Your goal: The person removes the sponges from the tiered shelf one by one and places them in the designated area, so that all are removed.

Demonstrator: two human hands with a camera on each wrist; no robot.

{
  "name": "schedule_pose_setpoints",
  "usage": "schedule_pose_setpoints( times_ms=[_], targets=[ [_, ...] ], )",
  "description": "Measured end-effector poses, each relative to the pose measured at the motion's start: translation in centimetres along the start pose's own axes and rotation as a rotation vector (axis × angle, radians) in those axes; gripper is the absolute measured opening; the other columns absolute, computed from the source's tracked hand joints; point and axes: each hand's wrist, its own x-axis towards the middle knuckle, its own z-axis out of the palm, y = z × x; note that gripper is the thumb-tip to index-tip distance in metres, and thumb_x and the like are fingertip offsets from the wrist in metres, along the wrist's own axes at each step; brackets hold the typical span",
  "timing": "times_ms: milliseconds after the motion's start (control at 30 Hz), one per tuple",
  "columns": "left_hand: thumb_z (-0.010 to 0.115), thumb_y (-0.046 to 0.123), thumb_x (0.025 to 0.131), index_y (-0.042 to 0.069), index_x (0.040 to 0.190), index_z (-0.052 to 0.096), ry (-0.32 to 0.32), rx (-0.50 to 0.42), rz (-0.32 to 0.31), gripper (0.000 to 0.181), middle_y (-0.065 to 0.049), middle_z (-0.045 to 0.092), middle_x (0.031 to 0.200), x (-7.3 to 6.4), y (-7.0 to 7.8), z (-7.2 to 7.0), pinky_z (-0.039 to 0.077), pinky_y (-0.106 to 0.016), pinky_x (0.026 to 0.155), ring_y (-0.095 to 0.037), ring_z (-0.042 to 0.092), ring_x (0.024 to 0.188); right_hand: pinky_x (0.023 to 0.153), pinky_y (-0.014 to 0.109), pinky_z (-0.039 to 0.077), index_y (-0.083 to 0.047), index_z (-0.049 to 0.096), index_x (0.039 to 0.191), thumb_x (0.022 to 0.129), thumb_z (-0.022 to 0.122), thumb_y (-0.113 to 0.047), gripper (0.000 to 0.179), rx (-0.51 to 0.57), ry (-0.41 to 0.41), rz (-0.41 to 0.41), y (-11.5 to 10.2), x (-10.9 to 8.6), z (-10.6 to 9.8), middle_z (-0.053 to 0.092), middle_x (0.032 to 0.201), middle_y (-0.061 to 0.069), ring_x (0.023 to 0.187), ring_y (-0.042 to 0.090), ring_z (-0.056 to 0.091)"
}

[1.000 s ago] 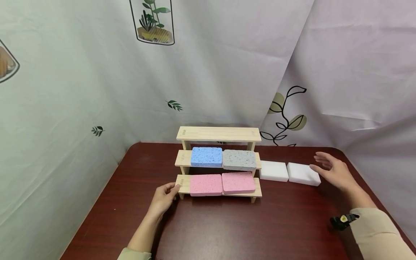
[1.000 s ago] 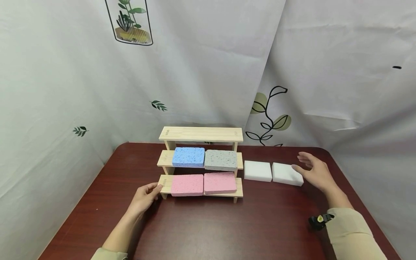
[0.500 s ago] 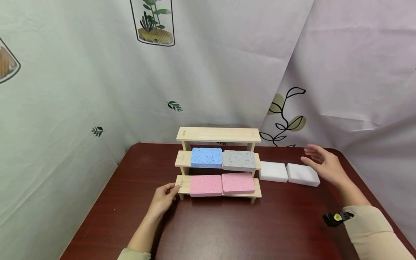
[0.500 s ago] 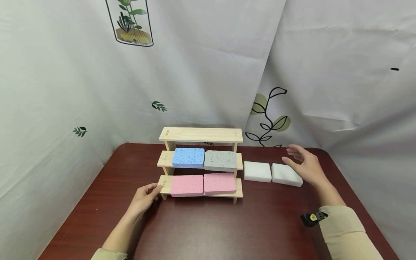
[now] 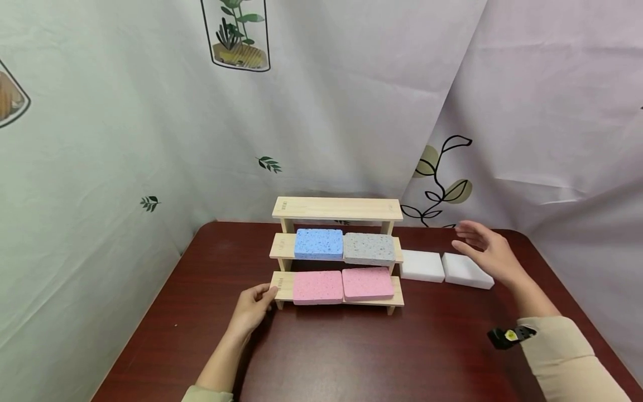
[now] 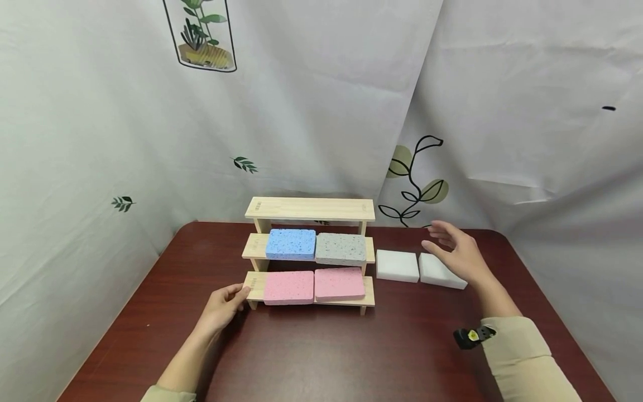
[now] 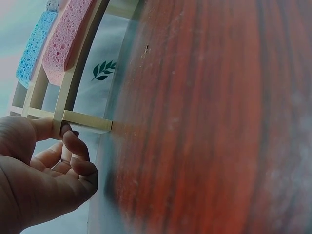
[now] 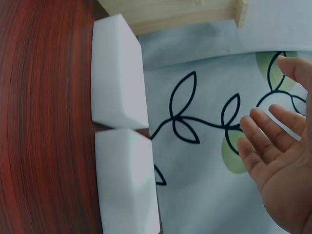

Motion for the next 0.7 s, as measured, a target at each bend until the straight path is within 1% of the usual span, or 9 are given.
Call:
schedule_pose_setpoints(
  times_ms=[200,400,600,700],
  targets=[
    [0.062,0.014,0.102,-0.011,0.125,0.063,0.003,0.000,0.003,0.035,-0.008,0.066,0.087,0.0,-0.1,0.0,0.044,-0.025,0.057,-0.017,0.054,0.072,0.087,0.008,0.043,-0.002,0.054,0.141,0.096,0.072,-0.015,0.050,0.023,-0.008,-0.026,-0.6,0.2,0.8,0.061,0.126,0.013,0.105,-0.008,0.057],
    [0.062,0.016,0.102,-0.011,0.127,0.063,0.002,0.002,-0.001,0.037,-0.008,0.067,0.090,-0.1,-0.2,0.0,0.044,-0.025,0.058,-0.018,0.056,0.074,0.088,0.009,0.043,-0.002,0.053,0.141,0.096,0.072,-0.014,0.051,0.029,-0.018,-0.041,-1.5,0.4,1.5,0.063,0.127,0.018,0.104,-0.009,0.056],
    [0.062,0.015,0.102,-0.011,0.126,0.063,0.005,-0.003,0.001,0.036,-0.008,0.067,0.089,-0.1,-0.1,-0.1,0.044,-0.025,0.058,-0.018,0.056,0.073,0.090,0.009,0.042,-0.002,0.053,0.142,0.097,0.071,-0.020,0.052,0.026,-0.038,-0.042,-2.5,0.6,2.5,0.063,0.129,0.018,0.110,0.011,0.060],
    [0.063,0.015,0.102,-0.011,0.124,0.064,0.005,-0.006,0.002,0.035,-0.007,0.067,0.088,-0.1,-0.1,-0.1,0.044,-0.025,0.058,-0.017,0.055,0.073,0.091,0.008,0.041,-0.002,0.053,0.142,0.097,0.071,-0.021,0.052,0.018,-0.041,-0.043,-2.9,0.7,2.9,0.063,0.129,0.018,0.110,0.008,0.059]
  ],
)
